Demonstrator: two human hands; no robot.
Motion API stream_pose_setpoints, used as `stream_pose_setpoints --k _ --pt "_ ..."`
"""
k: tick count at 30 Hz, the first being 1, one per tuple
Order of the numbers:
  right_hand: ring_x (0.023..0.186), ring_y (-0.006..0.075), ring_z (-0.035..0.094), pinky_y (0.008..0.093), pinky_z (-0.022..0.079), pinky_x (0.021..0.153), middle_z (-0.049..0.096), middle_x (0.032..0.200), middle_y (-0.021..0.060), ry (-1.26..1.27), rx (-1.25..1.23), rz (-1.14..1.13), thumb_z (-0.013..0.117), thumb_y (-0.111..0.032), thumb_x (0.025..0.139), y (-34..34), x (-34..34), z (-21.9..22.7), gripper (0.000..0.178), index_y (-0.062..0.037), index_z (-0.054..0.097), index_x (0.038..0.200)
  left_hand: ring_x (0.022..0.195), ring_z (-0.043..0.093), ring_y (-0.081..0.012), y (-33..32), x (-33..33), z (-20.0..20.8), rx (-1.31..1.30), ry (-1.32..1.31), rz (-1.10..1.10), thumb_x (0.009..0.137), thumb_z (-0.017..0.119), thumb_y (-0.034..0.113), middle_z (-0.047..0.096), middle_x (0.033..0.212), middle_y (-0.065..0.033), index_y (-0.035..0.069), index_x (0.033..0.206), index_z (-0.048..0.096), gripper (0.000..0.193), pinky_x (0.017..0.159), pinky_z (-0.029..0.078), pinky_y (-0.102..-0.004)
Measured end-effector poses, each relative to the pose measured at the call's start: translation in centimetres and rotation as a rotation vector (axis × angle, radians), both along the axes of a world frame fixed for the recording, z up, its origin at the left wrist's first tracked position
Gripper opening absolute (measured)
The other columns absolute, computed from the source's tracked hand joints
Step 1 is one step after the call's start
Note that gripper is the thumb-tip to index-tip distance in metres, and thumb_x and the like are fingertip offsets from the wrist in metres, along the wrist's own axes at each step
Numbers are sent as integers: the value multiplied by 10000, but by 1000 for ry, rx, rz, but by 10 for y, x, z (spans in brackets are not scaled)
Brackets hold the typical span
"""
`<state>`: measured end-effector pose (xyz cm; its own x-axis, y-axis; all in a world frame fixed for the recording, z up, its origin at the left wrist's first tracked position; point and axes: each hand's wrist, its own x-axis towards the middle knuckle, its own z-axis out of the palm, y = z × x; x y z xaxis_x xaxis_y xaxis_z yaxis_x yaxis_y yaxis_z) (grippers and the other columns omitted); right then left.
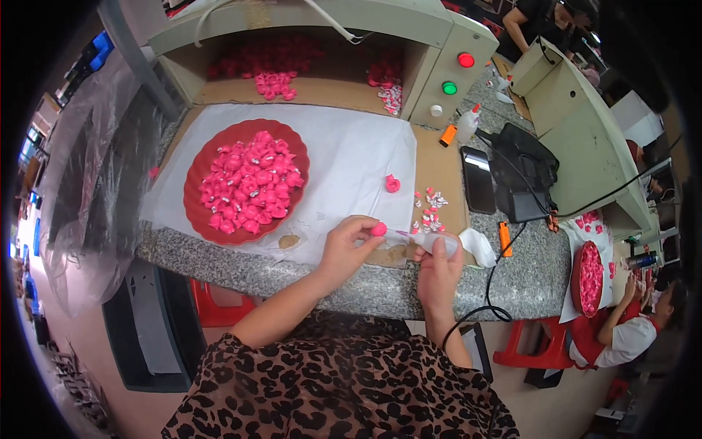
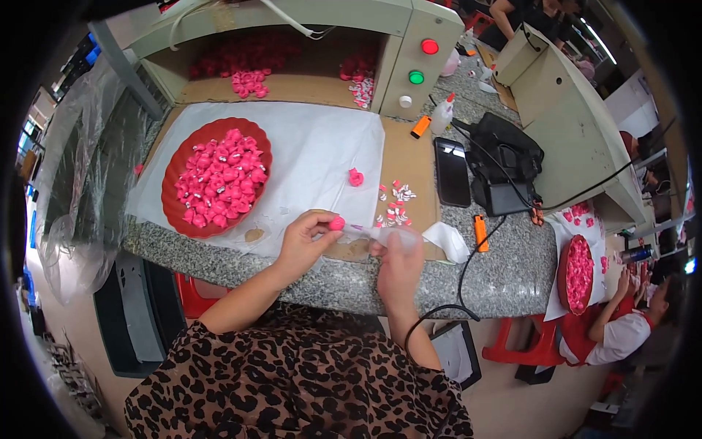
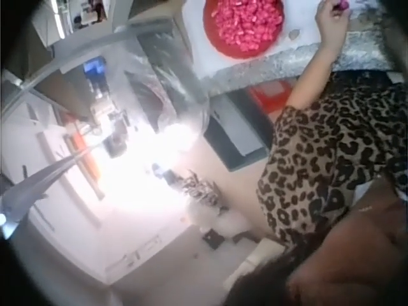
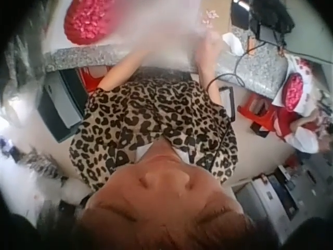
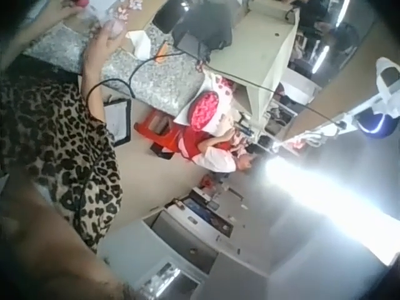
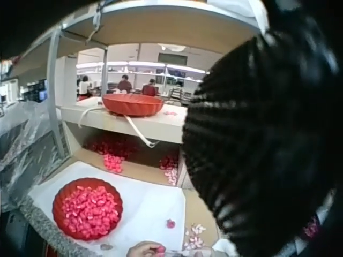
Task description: The person glues small pink plastic parts together using a glue bottle at a factory workbench.
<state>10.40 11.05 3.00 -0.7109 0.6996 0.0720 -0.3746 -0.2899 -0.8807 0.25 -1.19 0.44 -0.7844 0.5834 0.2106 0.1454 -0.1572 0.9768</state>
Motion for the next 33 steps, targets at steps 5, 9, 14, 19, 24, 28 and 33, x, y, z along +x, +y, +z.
stream_pose_setpoints --k 5,9,14,19,24,28,33 --pt "620 115 492 232 411 563 505 766 58 -87 269 -79 509 -155 836 -7 8 3 197 -27 410 947 879 531 -131 2 0 -4 0 0 -27 722 591 -63 511 970 -87 -29 925 542 212 759 456 -233" --pt "661 115 485 225 419 594 454 857 72 -98 434 -60 501 -104 831 -9 10 0 185 -6 393 945 886 531 -143 2 2 -3 -2 4 -12 718 594 -64 502 993 -99 -22 917 544 210 773 457 -240" --pt "687 120 473 216 411 602 420 881 84 -87 462 -40 502 -81 826 -11 11 2 181 8 387 934 887 532 -144 0 4 1 -34 33 9 708 606 -60 501 1000 -103 -19 915 551 218 760 456 -237" --pt "681 121 469 215 409 591 422 871 89 -83 550 -54 514 -75 817 -9 10 -2 176 13 400 917 869 532 -133 1 5 4 -86 56 48 695 623 -45 512 995 -104 -12 902 564 218 733 449 -227" --pt "679 121 464 215 402 589 427 855 89 -107 585 -83 522 -71 811 -9 10 -3 171 15 407 905 711 569 -141 2 5 2 -68 169 122 671 645 -12 547 942 -111 11 878 586 216 641 465 -229" --pt "681 122 457 216 394 590 432 839 90 -129 728 -109 523 -64 809 -5 12 -11 165 15 410 900 699 565 -138 2 5 1 -70 166 129 671 646 -11 546 943 -110 14 874 589 213 636 463 -229" --pt "690 122 450 217 388 592 435 827 87 -113 614 -90 531 -69 806 -8 11 -6 171 14 412 896 692 564 -135 2 5 2 -70 160 131 673 644 -12 545 945 -107 13 875 589 211 636 463 -229"
